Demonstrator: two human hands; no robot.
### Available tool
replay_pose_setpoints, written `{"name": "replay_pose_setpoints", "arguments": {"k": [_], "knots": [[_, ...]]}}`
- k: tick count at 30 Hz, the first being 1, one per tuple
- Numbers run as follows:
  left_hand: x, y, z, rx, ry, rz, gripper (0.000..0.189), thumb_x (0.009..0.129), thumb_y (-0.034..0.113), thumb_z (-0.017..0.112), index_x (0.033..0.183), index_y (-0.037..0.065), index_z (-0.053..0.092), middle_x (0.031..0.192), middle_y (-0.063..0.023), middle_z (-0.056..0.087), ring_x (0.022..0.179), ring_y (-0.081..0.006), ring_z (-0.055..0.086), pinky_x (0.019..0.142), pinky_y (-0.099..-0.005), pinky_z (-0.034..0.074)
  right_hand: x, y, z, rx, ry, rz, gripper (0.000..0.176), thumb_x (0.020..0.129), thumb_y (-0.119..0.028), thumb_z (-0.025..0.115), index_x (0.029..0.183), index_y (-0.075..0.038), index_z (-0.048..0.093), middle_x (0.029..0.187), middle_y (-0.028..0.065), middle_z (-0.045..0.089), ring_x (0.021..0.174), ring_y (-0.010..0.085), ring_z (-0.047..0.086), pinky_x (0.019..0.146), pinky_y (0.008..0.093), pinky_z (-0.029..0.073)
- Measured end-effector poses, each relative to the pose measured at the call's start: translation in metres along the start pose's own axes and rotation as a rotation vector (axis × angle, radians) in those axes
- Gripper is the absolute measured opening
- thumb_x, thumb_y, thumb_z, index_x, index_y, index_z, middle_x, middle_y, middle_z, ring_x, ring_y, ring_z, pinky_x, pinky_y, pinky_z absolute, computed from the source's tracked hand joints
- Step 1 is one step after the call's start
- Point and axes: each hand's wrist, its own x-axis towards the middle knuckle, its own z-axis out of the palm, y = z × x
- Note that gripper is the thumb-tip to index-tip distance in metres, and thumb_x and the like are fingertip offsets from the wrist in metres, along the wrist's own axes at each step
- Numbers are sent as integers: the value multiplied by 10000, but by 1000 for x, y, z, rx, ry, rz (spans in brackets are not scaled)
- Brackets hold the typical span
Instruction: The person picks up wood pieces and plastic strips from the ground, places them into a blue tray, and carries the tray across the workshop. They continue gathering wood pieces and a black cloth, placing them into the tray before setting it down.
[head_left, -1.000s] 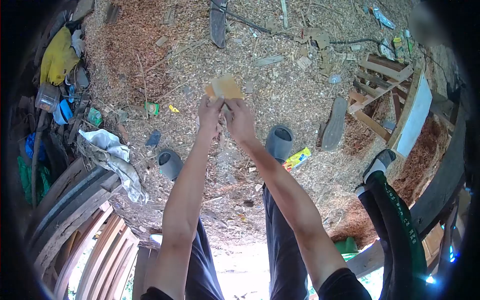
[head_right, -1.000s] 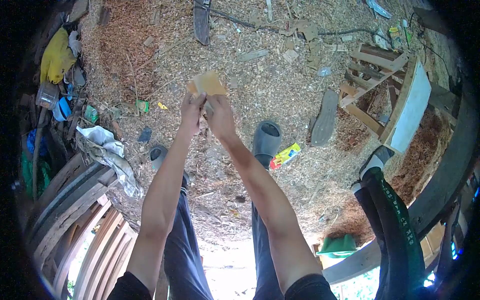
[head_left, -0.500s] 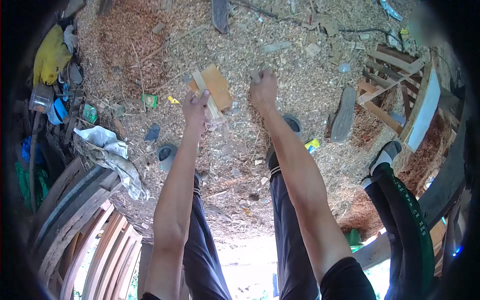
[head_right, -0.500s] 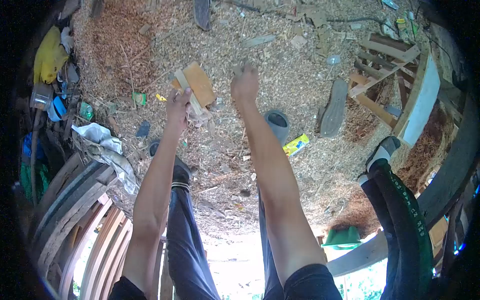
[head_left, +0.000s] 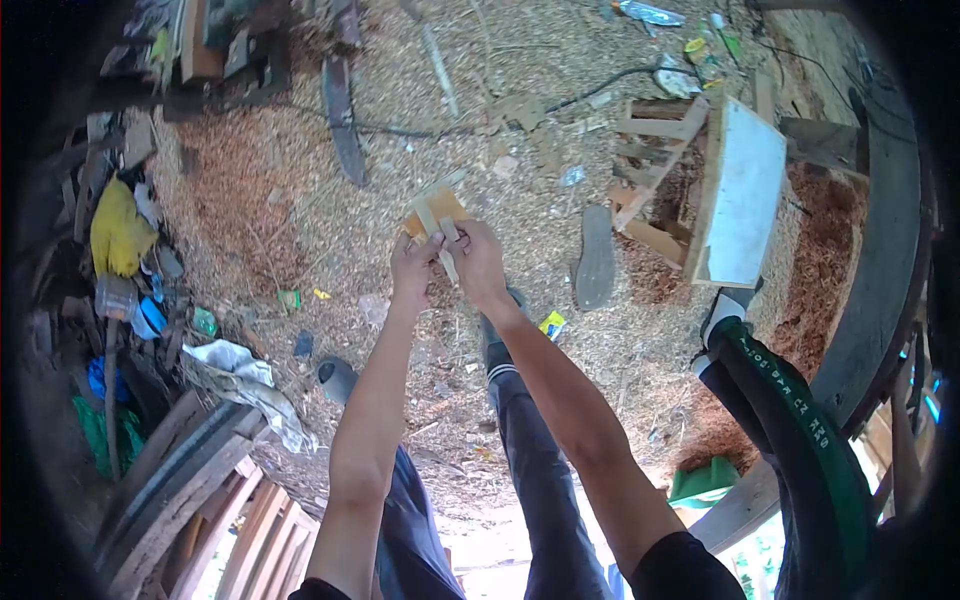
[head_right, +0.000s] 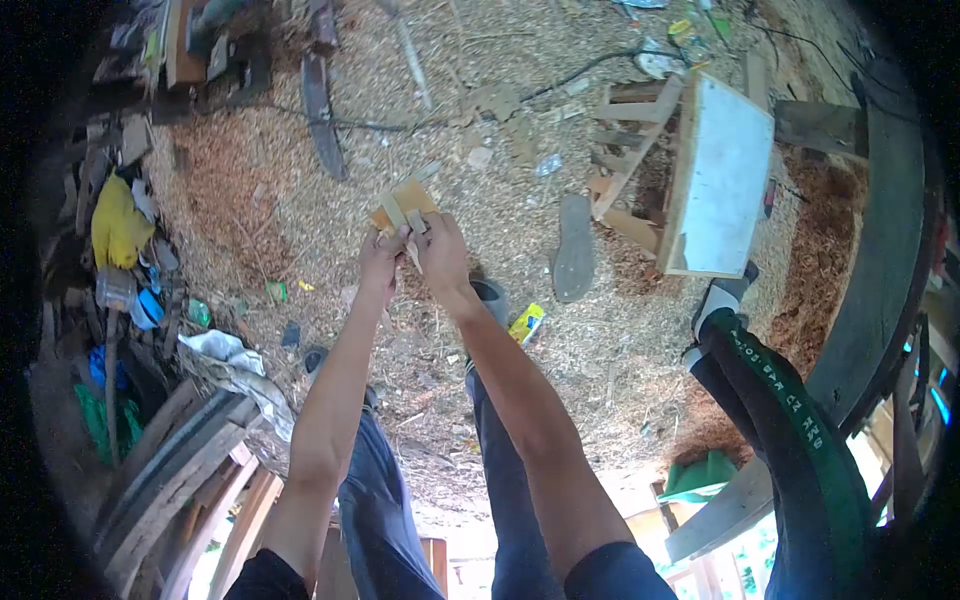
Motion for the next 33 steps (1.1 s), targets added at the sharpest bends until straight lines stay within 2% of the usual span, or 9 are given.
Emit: {"name": "replay_pose_setpoints", "arguments": {"k": [11,14,17,19,22,26,29,31,33], "knots": [[27,82,76,286,-95,133,371,750,100,660,1077,10,508,896,-70,606,743,-143,591,643,-273,478,71,-40,-64,40,-108,-132,267,710,3,599,977,18,585,881,180,583,759,307,580,684,345,462],[59,101,78,348,-123,20,339,752,105,657,1048,1,529,918,-77,608,772,-149,594,653,-275,479,101,-47,-65,-70,-86,-315,244,737,21,538,978,27,580,885,193,589,780,338,574,707,371,457],[70,123,79,336,-126,-53,352,763,131,652,1062,-4,524,921,-82,607,791,-151,589,694,-288,490,122,-41,-64,-21,-42,-187,247,742,47,437,939,35,585,879,232,565,836,377,540,741,409,435],[90,133,73,432,-116,-22,362,763,137,655,1068,-4,522,933,-83,604,807,-156,587,708,-298,489,138,-12,-66,-268,127,35,250,733,44,414,911,41,590,880,241,577,860,386,544,745,417,437],[135,117,53,563,-26,-9,395,741,148,679,1070,-13,530,938,-76,607,824,-157,581,740,-290,469,161,40,-87,-354,239,275,226,706,-9,455,875,38,597,865,261,588,848,394,569,754,420,445],[178,107,45,450,-1,-23,400,740,152,683,1073,-9,531,975,-90,597,857,-165,575,758,-294,464,202,116,-98,-469,350,507,198,702,-84,523,834,37,607,841,257,597,846,376,585,776,409,449],[200,95,54,424,15,-25,401,741,134,680,1082,-7,523,988,-101,593,867,-175,575,760,-295,468,240,123,-105,-517,219,677,300,697,-118,556,960,26,569,909,234,595,876,359,585,780,402,458],[207,83,61,339,2,17,412,739,102,677,1096,-11,505,962,-102,597,842,-179,584,724,-290,491,253,124,-97,-470,352,894,483,698,-177,598,1123,4,458,1053,236,537,947,352,557,805,407,457],[209,74,67,360,9,-16,416,743,101,674,1101,-12,496,954,-97,596,826,-178,589,700,-289,500,256,111,-91,-496,406,871,540,695,-205,618,1148,4,411,1106,241,496,975,350,541,816,415,453]]}}
